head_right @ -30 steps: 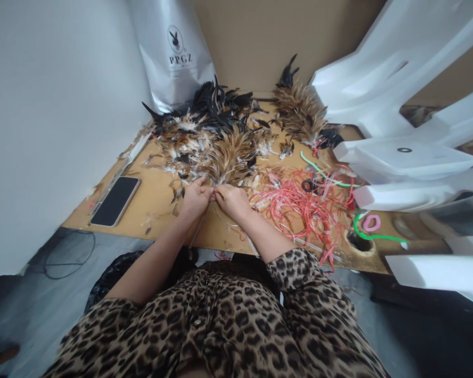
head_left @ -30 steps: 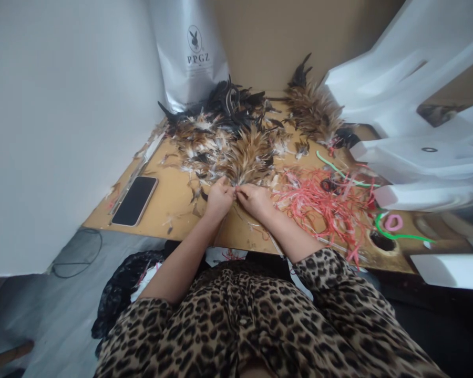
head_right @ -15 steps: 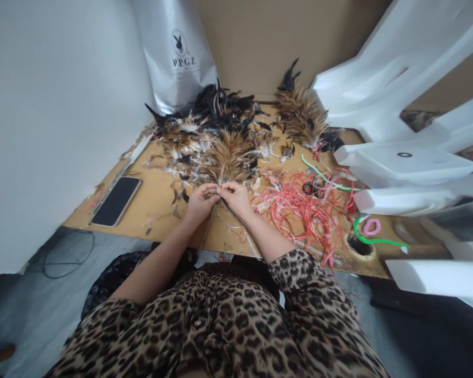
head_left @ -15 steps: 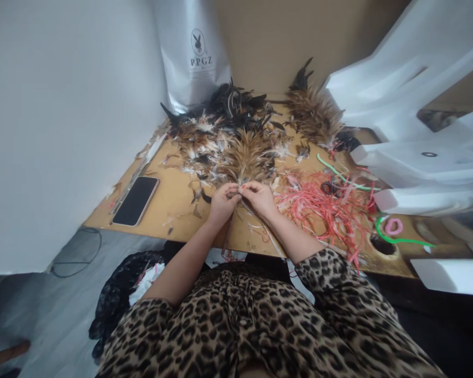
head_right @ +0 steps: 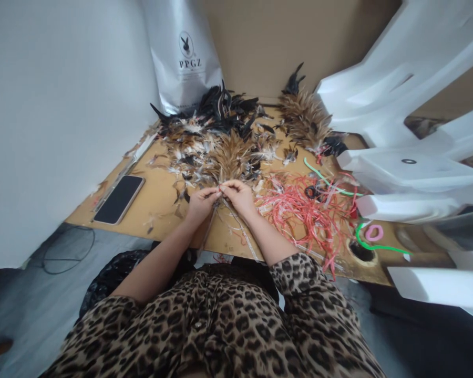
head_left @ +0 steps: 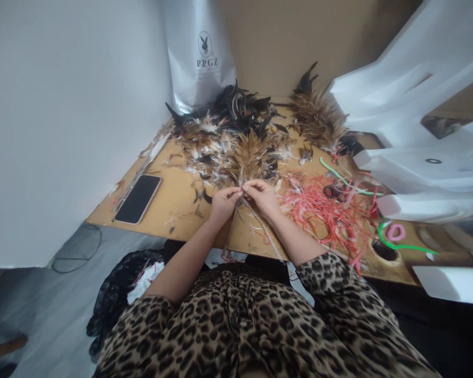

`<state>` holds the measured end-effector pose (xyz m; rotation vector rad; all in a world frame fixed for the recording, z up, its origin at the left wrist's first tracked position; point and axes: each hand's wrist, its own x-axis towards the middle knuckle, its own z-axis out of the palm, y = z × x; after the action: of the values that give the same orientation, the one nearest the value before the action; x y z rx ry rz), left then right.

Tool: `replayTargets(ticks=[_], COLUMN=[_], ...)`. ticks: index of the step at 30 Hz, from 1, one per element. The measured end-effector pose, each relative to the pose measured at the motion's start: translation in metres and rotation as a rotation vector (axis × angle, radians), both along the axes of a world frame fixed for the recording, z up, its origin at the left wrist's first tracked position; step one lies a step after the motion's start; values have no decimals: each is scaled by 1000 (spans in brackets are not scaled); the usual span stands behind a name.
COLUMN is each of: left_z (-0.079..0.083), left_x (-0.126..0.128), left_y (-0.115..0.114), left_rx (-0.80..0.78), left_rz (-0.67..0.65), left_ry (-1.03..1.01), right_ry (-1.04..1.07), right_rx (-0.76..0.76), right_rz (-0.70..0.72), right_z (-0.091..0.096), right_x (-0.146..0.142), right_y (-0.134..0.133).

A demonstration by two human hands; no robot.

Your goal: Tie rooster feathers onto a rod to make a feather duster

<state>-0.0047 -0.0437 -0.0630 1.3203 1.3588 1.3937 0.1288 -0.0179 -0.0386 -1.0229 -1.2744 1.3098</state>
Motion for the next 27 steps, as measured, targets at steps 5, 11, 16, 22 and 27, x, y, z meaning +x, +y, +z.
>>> replayTargets(ticks=[5,11,16,22,27], left_z=[4,18,15,14,16], left_x=[-2,-7,-10,-12,-8], left_y=[1,0,-1,-7,-15], left_rx=[-87,-28,-22,23,78], left_rz=[2,-117,-153,-100,-57], left_ry=[-42,117,195,247,317], right_ry=[-301,-848,-1141,-1014,-795], right_rx=[617,908,881,717,557], right_rz=[-102,259,234,139,98], right_z=[21,23,22,20,15], right_x=[17,19,20,18,13], right_y=[-11,-14,-9,-10,-9])
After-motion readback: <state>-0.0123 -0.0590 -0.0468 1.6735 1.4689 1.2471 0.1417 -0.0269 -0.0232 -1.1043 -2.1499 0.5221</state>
